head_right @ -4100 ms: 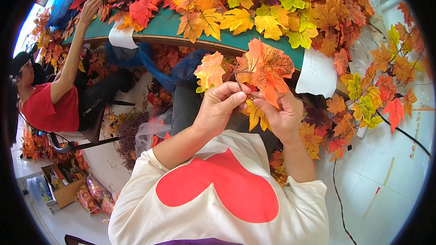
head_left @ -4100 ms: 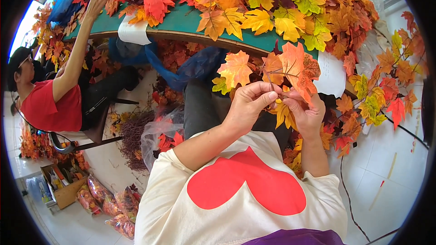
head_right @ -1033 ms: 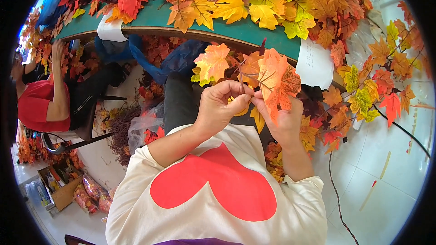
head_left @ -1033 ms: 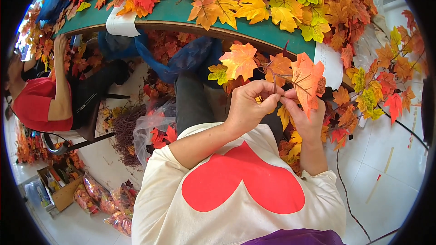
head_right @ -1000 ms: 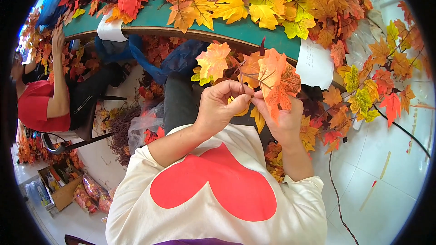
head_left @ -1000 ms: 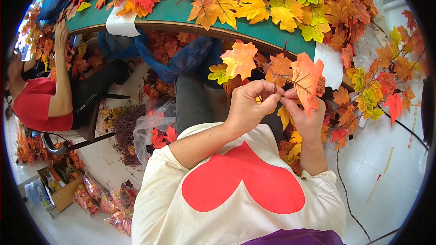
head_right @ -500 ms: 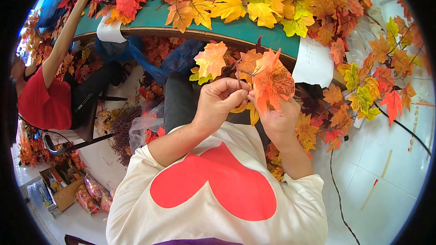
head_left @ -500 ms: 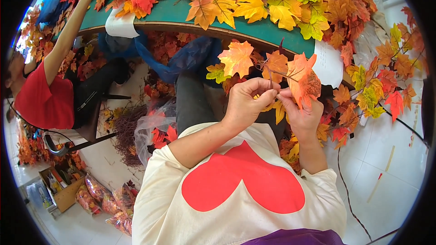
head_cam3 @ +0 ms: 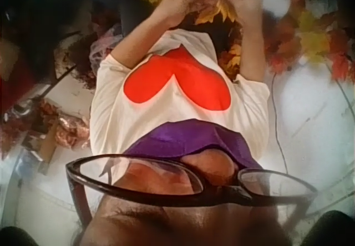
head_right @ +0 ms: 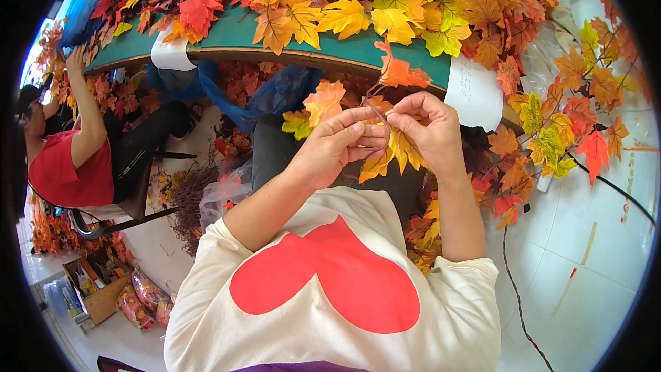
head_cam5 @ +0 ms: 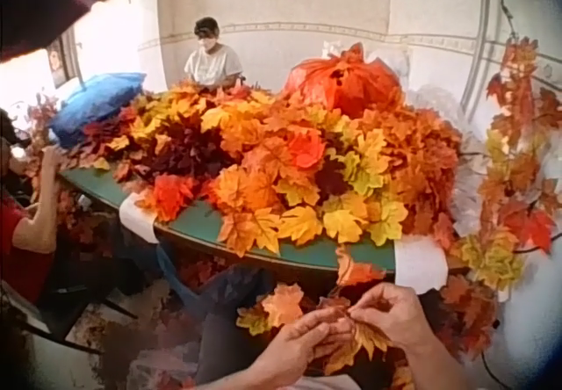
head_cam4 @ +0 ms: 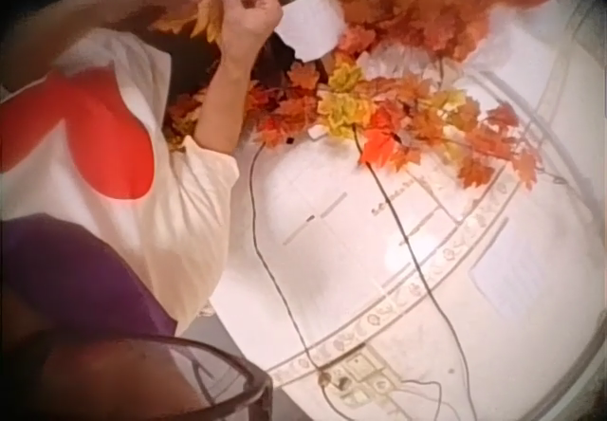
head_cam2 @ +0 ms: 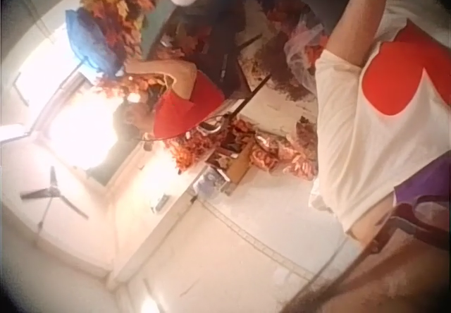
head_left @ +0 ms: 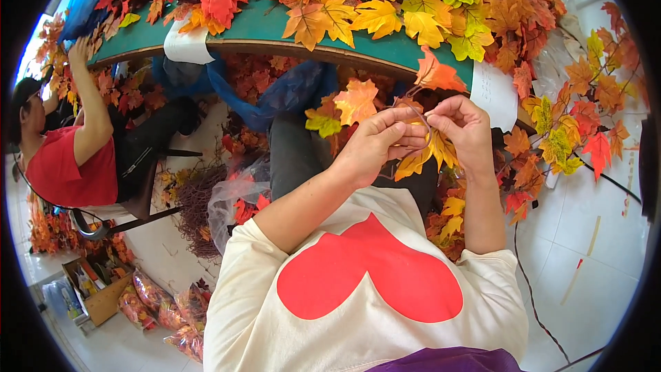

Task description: The person attaches artificial maple leaves to a wire or stem by hand to create decorative garlands.

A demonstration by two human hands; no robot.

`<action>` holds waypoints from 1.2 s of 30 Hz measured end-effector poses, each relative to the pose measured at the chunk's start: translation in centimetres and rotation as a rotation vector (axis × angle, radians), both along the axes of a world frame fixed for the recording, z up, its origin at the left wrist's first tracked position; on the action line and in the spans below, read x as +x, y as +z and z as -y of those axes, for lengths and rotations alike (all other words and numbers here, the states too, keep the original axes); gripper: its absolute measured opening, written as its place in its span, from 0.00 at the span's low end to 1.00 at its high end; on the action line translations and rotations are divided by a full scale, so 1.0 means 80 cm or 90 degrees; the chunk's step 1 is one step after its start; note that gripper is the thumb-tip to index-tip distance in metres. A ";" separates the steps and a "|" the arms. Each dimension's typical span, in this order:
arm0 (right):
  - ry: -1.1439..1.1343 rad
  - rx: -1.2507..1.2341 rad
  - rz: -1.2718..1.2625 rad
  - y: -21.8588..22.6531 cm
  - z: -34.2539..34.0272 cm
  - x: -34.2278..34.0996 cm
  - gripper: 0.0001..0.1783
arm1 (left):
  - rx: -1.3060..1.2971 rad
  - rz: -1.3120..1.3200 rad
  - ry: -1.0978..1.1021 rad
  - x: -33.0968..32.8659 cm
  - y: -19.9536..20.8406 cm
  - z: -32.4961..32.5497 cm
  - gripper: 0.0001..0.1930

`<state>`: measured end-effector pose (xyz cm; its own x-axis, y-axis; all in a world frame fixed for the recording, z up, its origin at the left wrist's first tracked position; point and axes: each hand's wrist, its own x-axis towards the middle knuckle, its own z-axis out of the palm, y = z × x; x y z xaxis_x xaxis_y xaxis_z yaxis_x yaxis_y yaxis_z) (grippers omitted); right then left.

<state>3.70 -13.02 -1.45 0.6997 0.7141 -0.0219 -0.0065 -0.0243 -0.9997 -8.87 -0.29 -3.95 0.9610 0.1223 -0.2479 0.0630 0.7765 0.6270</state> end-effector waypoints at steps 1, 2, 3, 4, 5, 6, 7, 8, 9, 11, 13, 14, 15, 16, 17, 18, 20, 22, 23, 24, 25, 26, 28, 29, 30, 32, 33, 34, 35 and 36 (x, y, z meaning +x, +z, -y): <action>0.015 0.016 -0.018 0.000 -0.001 0.004 0.04 | -0.033 -0.004 -0.010 0.000 0.001 -0.001 0.14; 0.011 0.017 -0.031 0.002 -0.004 0.006 0.04 | -0.033 -0.008 -0.016 0.000 0.004 -0.003 0.14; 0.010 0.019 -0.031 0.001 -0.005 0.009 0.04 | -0.031 -0.008 -0.018 0.000 0.005 -0.004 0.14; 0.009 0.024 -0.045 -0.001 -0.006 0.011 0.04 | 0.003 -0.009 -0.028 -0.001 0.006 -0.004 0.13; 0.008 0.030 -0.058 -0.003 -0.007 0.012 0.04 | 0.037 -0.010 -0.038 -0.002 0.007 -0.005 0.13; 0.006 0.040 -0.077 -0.004 -0.007 0.014 0.05 | 0.040 -0.006 -0.074 -0.004 0.001 -0.008 0.12; 0.005 0.044 -0.075 -0.005 -0.007 0.015 0.05 | 0.044 -0.005 -0.075 -0.005 0.001 -0.009 0.12; 0.007 0.046 -0.076 -0.004 -0.007 0.015 0.05 | 0.089 0.013 -0.094 -0.006 0.002 -0.008 0.12; 0.008 0.049 -0.076 -0.003 -0.007 0.016 0.05 | 0.135 0.032 -0.114 -0.008 0.003 -0.007 0.12; 0.007 0.043 -0.070 -0.003 -0.006 0.015 0.04 | 0.153 0.033 -0.112 -0.009 0.002 -0.009 0.12; 0.019 0.009 -0.055 -0.004 -0.006 0.009 0.04 | 0.159 -0.002 -0.071 -0.012 0.003 -0.007 0.11; 0.042 0.012 -0.058 -0.003 -0.007 0.005 0.04 | 0.183 -0.011 -0.037 -0.012 0.004 -0.002 0.10; 0.064 0.015 -0.062 -0.002 -0.009 0.002 0.04 | 0.190 -0.002 -0.046 -0.012 0.005 0.000 0.10; 0.075 0.021 -0.092 -0.003 -0.010 0.001 0.04 | 0.218 -0.009 -0.043 -0.014 0.006 0.002 0.10; 0.074 0.016 -0.104 0.002 -0.011 0.000 0.06 | 0.246 -0.017 -0.041 -0.015 0.007 0.003 0.10; 0.068 0.037 -0.154 -0.001 -0.011 0.002 0.05 | 0.287 -0.003 -0.031 -0.014 0.010 0.004 0.10; 0.054 0.065 -0.198 -0.009 -0.008 0.008 0.05 | 0.295 -0.005 -0.032 -0.014 0.015 0.004 0.10; 0.087 0.034 -0.133 -0.016 -0.005 0.010 0.04 | 0.277 -0.012 -0.002 -0.014 0.015 0.006 0.09; 0.083 0.038 -0.131 -0.015 -0.005 0.010 0.04 | 0.281 -0.010 -0.006 -0.014 0.015 0.005 0.09; 0.075 0.024 -0.075 -0.011 -0.005 0.009 0.04 | 0.255 -0.005 0.006 -0.014 0.016 0.003 0.10; 0.067 0.009 -0.019 -0.006 -0.005 0.009 0.05 | 0.229 -0.001 0.020 -0.013 0.017 0.002 0.11; 0.033 -0.001 0.015 0.004 -0.003 0.011 0.07 | 0.221 0.041 0.045 -0.009 0.017 0.001 0.11; -0.042 0.054 0.125 0.016 0.003 0.016 0.08 | 0.160 0.022 0.080 -0.007 0.024 0.000 0.11; -0.084 0.079 0.136 0.026 0.006 0.017 0.09 | 0.095 0.001 0.117 -0.006 0.027 0.000 0.12; -0.091 0.100 0.173 0.024 0.011 0.023 0.11 | 0.086 0.019 0.122 -0.006 0.026 -0.005 0.11; -0.147 0.075 0.203 0.026 0.020 0.024 0.13 | 0.055 0.013 0.156 -0.004 0.026 -0.011 0.12; -0.162 0.086 0.225 0.020 0.022 0.027 0.14 | 0.041 0.006 0.175 -0.004 0.026 -0.014 0.12; -0.166 0.087 0.228 0.016 0.025 0.031 0.14 | 0.042 0.009 0.171 -0.005 0.026 -0.018 0.12; -0.163 0.059 0.228 0.011 0.028 0.034 0.14 | 0.020 0.026 0.180 -0.006 0.025 -0.021 0.13; -0.159 0.031 0.228 0.009 0.030 0.036 0.14 | -0.003 0.043 0.189 -0.006 0.024 -0.023 0.14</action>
<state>6.61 -15.41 -0.74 0.8083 0.5166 0.2824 0.3406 -0.0190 -0.9400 -9.36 1.52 -2.01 0.8976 0.3997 -0.1857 -0.2094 0.7576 0.6182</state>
